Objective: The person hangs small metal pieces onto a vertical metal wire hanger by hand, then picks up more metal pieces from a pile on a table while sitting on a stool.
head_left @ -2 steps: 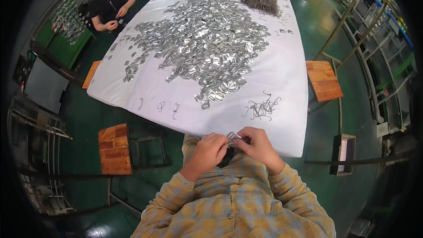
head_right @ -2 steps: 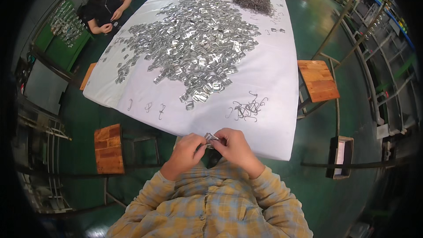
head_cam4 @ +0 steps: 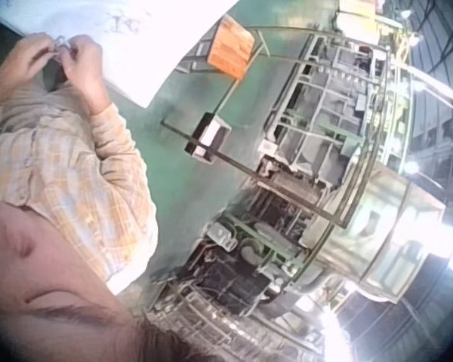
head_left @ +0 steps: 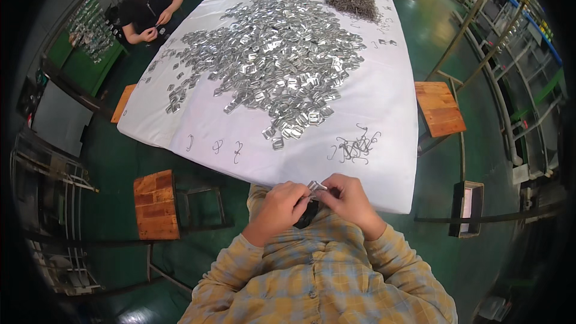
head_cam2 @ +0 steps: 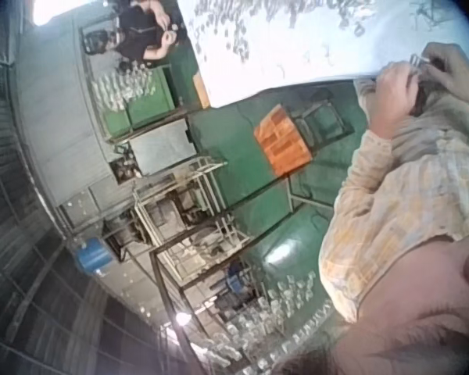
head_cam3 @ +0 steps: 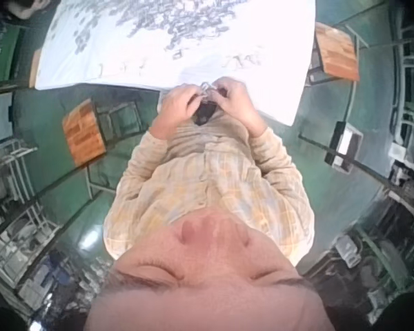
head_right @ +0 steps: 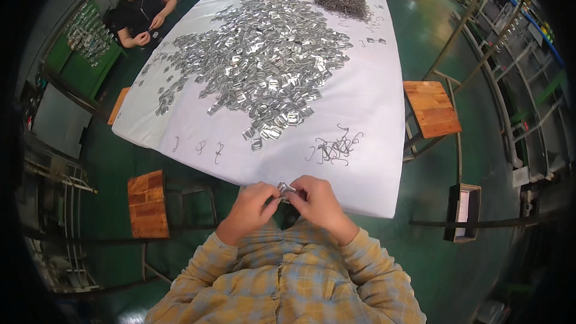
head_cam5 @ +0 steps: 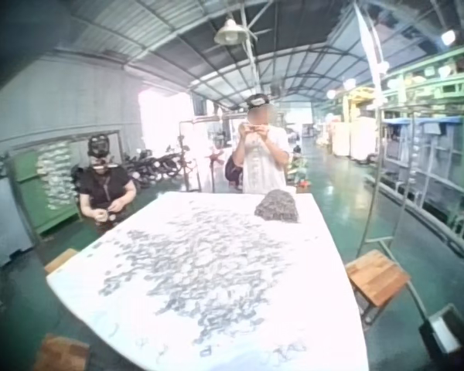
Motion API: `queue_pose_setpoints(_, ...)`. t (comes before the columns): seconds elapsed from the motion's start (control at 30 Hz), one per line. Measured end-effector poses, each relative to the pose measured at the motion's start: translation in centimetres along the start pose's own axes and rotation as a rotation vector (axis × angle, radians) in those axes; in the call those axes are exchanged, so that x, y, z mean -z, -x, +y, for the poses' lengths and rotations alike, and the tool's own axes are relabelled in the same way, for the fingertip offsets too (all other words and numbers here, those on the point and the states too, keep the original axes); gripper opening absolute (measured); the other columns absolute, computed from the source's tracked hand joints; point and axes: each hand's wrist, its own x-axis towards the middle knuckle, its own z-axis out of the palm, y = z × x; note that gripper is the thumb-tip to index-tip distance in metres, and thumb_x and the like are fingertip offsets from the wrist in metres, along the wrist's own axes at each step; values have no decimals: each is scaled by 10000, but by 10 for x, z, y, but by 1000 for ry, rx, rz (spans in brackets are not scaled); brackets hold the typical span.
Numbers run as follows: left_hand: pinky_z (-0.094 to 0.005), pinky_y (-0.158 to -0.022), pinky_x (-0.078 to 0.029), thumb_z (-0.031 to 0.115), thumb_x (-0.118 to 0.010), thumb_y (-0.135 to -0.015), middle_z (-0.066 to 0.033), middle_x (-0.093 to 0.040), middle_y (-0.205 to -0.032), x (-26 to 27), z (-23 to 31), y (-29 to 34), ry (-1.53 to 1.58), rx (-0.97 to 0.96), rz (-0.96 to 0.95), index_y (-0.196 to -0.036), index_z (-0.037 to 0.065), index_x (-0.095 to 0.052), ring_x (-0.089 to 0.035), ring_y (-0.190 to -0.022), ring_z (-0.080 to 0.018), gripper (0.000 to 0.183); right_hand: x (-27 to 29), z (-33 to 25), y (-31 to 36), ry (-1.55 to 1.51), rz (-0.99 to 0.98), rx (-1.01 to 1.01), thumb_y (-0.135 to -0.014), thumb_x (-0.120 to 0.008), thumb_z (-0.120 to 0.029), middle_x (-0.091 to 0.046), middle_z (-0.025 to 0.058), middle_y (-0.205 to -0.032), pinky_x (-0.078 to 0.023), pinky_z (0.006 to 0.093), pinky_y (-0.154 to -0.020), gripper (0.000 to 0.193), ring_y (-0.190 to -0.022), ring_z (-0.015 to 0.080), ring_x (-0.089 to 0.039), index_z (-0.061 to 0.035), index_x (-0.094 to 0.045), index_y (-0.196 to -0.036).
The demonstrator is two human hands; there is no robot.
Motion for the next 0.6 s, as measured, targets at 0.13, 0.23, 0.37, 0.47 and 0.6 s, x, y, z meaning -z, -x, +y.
queue_pose_setpoints(0.13,-332,-732,-481,56,-660,-739,-116,-639,-863,17,-27,-22,367,208,-380,-931,37,-612,-609,-778,-281,199,0,0,16,82,63,32,-772,-670,-91,-568,103,-685,-424,294,-507,106,-540,194,-539,-2,-621,-803)
queue_pose_setpoints(0.23,-348,-862,-458,122,-662,-761,-122,-624,-1046,-7,-50,-52,201,156,-235,-1046,56,-615,-589,-965,-287,296,0,0,26,89,38,43,-776,-662,-90,-562,100,-692,-432,300,-516,99,-544,215,-544,-5,-621,-804)
queue_pose_setpoints(0.37,-466,-1012,-314,252,-637,-799,-136,-433,-1334,-88,-54,-94,-131,-186,-127,-1205,100,-530,-387,-1242,-313,447,1,-2,36,125,36,89,-773,-664,-96,-556,98,-686,-433,304,-514,101,-541,220,-539,-9,-618,-799)
queue_pose_setpoints(0.47,-517,-1048,-245,313,-614,-812,-115,-358,-1403,-128,-40,-112,-256,-277,-170,-1256,124,-492,-311,-1304,-303,498,1,-3,41,116,42,115,-762,-670,-89,-559,93,-688,-431,310,-508,95,-537,224,-539,-16,-617,-794)
queue_pose_setpoints(0.6,-512,-1072,-220,339,-576,-833,-88,-361,-1409,-140,-48,-117,-369,-352,-221,-1279,118,-472,-288,-1325,-279,509,2,-2,45,118,42,131,-754,-674,-79,-561,84,-685,-429,310,-499,88,-534,218,-546,-24,-620,-798)
